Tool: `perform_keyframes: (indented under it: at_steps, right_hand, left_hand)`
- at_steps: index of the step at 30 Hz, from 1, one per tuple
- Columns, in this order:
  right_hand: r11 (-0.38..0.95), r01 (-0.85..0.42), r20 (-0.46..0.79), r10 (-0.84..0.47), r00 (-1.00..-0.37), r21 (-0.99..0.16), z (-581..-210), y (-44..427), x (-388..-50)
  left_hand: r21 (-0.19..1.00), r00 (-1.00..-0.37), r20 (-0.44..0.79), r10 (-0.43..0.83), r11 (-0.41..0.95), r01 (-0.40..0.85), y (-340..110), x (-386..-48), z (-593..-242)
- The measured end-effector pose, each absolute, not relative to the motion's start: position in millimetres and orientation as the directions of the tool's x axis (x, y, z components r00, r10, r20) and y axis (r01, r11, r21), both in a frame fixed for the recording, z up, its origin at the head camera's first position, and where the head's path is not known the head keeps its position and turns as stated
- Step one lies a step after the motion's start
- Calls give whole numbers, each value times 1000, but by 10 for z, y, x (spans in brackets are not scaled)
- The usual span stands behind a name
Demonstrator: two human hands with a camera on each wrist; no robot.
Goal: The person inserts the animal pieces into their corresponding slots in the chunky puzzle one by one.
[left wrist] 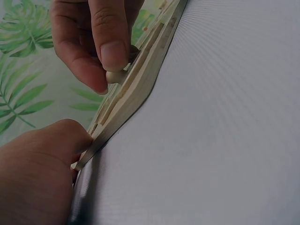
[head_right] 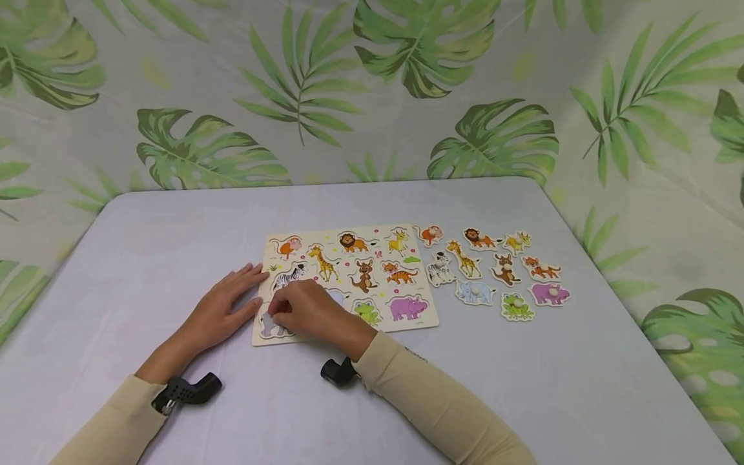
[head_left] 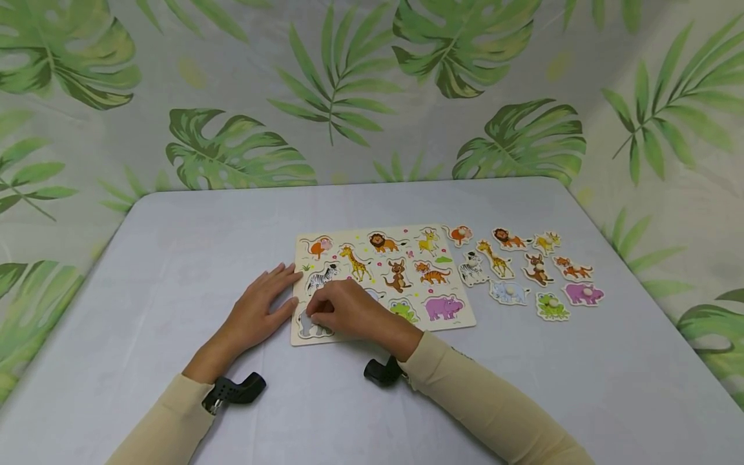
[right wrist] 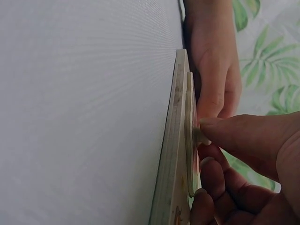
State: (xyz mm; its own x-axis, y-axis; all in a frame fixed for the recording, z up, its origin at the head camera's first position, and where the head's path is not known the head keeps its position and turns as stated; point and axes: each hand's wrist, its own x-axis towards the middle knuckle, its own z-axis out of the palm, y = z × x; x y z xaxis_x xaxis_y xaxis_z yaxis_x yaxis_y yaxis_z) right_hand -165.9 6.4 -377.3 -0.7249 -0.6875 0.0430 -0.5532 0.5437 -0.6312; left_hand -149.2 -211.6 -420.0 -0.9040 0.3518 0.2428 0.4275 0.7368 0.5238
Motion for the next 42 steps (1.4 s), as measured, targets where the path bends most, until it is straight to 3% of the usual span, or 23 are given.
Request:
perform_keyframes:
  at_steps: [18, 32, 42]
  right_hand:
    - [535, -518, 44, -666, -744, -667, -3730, 98, -1680]
    - [505, -553, 126, -653, -747, -663, -3616, 316, -1743]
    - [529, -533, 172, -584, -793, -660, -3643, 569, -1775]
  left_hand:
    - [535, -904, 251, 346, 729, 427, -2110, -1472, -4201]
    - [525, -906, 246, 345, 738, 424, -2094, -1485, -4236]
    - [520, -906, 247, 344, 742, 424, -2091, -1480, -4213]
